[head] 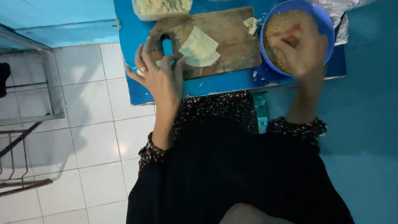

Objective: The person folds thin triangular pastry wrappers on a wooden cutting board, pressing and creasing each piece by hand and setting folded pieces aside. They repeatedly take new wrappers from a stack and work pieces one at a time next to a blue bowl of brown filling.

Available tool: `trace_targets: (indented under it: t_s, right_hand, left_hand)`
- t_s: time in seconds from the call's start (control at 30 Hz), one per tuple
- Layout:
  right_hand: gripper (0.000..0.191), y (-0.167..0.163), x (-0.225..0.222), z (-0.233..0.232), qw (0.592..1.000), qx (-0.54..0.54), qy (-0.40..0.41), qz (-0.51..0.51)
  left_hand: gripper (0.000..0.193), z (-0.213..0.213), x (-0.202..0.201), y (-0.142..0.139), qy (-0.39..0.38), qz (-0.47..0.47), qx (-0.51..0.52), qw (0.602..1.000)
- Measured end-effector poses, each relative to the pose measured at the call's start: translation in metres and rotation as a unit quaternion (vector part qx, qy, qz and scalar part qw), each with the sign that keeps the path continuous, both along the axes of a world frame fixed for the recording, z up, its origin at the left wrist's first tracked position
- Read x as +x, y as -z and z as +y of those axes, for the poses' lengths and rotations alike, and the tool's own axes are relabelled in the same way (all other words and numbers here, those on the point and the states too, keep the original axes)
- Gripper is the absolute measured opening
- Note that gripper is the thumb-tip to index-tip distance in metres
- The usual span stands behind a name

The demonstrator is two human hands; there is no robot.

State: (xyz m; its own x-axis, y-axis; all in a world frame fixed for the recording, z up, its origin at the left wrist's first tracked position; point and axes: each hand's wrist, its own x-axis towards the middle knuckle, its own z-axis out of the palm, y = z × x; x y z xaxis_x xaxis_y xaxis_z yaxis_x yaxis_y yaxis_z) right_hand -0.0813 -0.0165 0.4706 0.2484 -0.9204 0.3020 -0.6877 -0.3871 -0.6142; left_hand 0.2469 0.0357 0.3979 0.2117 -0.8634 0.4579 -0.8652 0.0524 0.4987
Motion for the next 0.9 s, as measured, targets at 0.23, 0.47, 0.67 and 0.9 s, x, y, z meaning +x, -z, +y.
trace_targets:
  t_s: [0.23,0.47,0.67,0.9]
  right_hand:
    - [0.021,0.061,0.125,-0.006,0.997,0.039,-0.062,-0.036]
    - [0.024,0.062,0.153,0.020,0.952,-0.251,-0.070,0.162]
    - [0.027,0.041,0.121,0.011,0.973,-0.130,0.038,0.189]
    - [0.019,0.048,0.122,0.011,0.989,-0.066,0.006,0.130]
  left_hand:
    - [0.022,-0.002,-0.012,0.005,-0.002,0.004,0.006,1.000]
    - [0.018,-0.001,-0.014,0.007,0.015,0.005,-0.003,1.000]
    - [0.017,-0.002,-0.019,-0.001,0.025,0.010,-0.026,0.999]
    - [0.011,-0.009,-0.023,-0.002,0.104,0.065,-0.044,0.991]
